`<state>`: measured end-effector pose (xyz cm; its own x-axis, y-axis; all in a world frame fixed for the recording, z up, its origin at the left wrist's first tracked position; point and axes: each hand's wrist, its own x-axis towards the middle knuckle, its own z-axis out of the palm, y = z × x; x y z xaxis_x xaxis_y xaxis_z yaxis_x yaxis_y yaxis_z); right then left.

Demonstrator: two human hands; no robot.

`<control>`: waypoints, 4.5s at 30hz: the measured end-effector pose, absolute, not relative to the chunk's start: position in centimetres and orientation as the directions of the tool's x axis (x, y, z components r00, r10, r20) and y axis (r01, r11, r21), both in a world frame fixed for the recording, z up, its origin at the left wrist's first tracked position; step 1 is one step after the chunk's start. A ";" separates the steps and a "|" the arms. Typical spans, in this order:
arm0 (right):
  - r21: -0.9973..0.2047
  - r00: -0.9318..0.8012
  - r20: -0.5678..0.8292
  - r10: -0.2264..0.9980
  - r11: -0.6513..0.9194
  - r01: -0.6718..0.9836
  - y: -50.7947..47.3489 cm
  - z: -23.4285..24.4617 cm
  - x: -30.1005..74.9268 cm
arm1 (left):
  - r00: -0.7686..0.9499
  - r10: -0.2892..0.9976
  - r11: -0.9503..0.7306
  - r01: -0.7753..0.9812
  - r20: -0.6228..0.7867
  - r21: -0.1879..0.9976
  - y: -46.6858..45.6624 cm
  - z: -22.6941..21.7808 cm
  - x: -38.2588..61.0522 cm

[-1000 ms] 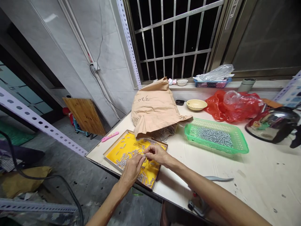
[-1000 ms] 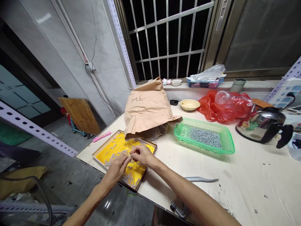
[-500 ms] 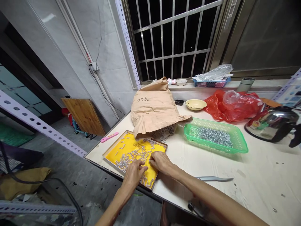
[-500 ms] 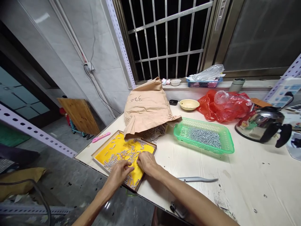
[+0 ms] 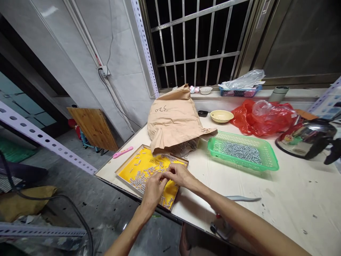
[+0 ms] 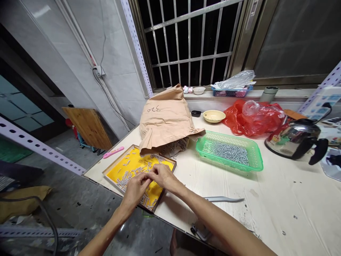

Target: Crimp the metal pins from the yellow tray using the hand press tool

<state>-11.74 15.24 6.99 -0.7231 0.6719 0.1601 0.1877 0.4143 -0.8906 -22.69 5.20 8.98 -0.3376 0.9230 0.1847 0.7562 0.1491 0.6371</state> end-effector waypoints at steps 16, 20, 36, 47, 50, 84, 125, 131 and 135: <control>-0.658 -0.797 0.171 0.579 0.669 0.345 18.0 7.5 -8.5 | -0.221 0.975 0.186 0.721 -0.034 0.667 6.1 9.7 -24.1; -0.655 -0.803 0.129 0.581 0.658 0.371 18.1 6.3 -7.8 | -0.081 0.975 0.176 0.845 -0.205 0.504 4.3 8.8 -23.9; -0.943 -0.748 0.011 0.663 0.255 0.213 14.7 7.5 -10.4 | -0.320 0.944 0.312 0.785 -0.080 0.535 5.4 11.0 -23.3; -0.874 -0.696 0.307 0.649 0.481 0.063 14.1 9.7 -12.2 | -0.396 0.918 0.282 0.673 0.011 0.684 4.8 12.5 -24.2; -0.868 -0.713 0.296 0.636 0.491 0.077 13.9 9.0 -12.4 | -0.400 0.904 0.368 0.550 -0.150 0.749 4.6 12.0 -25.0; -0.863 -0.739 0.194 0.645 0.470 0.184 14.3 6.5 -13.4 | -0.155 0.988 0.155 0.988 -0.012 0.023 4.5 11.3 -25.0; -0.975 -0.669 0.129 0.732 0.218 0.050 12.1 3.9 -13.2 | -0.454 0.891 0.313 0.657 0.028 0.686 3.0 7.0 -23.9; -0.944 -0.634 0.187 0.751 0.315 0.095 11.8 5.0 -13.3 | -0.454 0.876 0.265 0.734 0.161 0.626 3.1 6.3 -23.6; -0.905 -0.636 0.232 0.736 0.403 0.136 11.7 4.8 -13.3 | -0.463 0.880 0.286 0.691 0.102 0.664 3.5 6.4 -24.1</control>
